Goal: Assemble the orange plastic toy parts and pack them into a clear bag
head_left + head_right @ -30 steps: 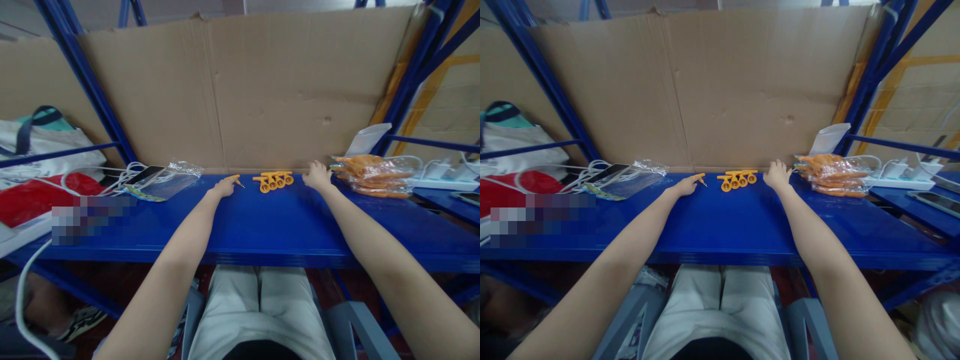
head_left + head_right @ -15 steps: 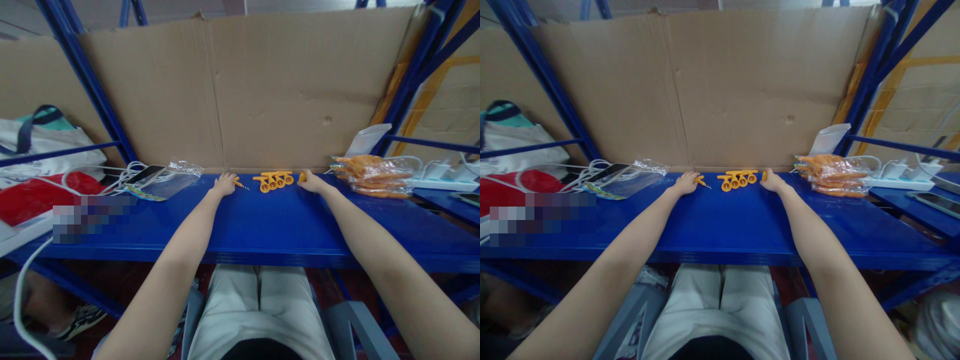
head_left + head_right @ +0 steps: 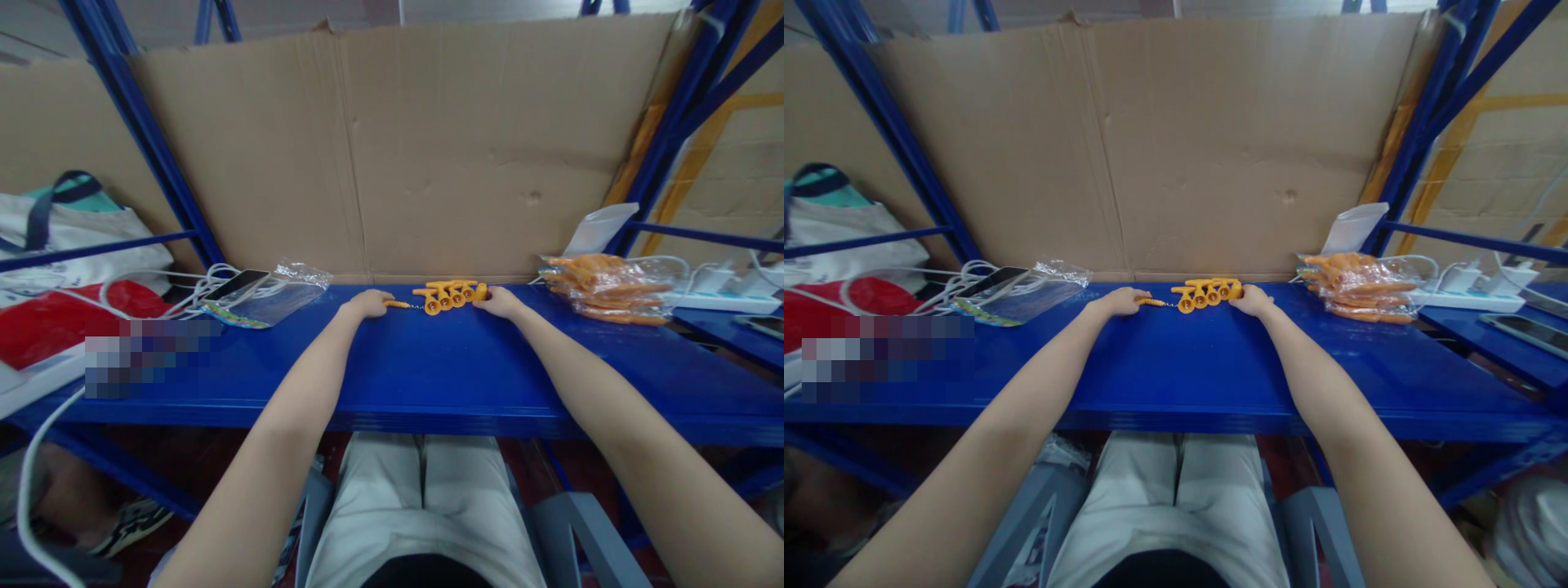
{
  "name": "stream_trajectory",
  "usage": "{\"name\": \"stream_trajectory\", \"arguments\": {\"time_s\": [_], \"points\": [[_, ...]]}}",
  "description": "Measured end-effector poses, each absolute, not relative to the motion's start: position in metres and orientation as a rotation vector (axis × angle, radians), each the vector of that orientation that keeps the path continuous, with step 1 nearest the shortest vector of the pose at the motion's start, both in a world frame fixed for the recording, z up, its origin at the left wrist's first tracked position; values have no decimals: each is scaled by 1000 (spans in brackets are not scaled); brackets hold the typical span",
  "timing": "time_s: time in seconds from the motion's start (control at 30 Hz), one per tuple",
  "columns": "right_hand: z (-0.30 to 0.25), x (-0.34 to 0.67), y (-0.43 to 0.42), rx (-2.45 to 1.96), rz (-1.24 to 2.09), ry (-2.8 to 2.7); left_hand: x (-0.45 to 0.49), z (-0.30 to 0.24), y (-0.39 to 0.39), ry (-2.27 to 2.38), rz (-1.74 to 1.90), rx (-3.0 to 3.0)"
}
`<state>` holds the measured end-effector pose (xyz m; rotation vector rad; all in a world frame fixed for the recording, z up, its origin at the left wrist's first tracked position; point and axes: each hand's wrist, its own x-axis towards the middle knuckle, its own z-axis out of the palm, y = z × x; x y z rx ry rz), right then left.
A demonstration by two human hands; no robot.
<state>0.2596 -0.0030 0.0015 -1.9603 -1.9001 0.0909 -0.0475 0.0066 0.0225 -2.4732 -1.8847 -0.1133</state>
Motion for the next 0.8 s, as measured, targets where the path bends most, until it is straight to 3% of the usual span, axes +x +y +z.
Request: {"name": "stream_trajectory", "arguments": {"time_s": [0.13,0.4,0.8], "points": [[9,251,-13,-2030,-100,-1937,-46,25,4,-1917,-83,-2466],[14,239,-18,-1628,-477,-2078,-56,17,8,-1736,-578,-2336],[12,213,-27,-1436,-473,-2265,-45,17,7,-1474,-756,-2441]]}}
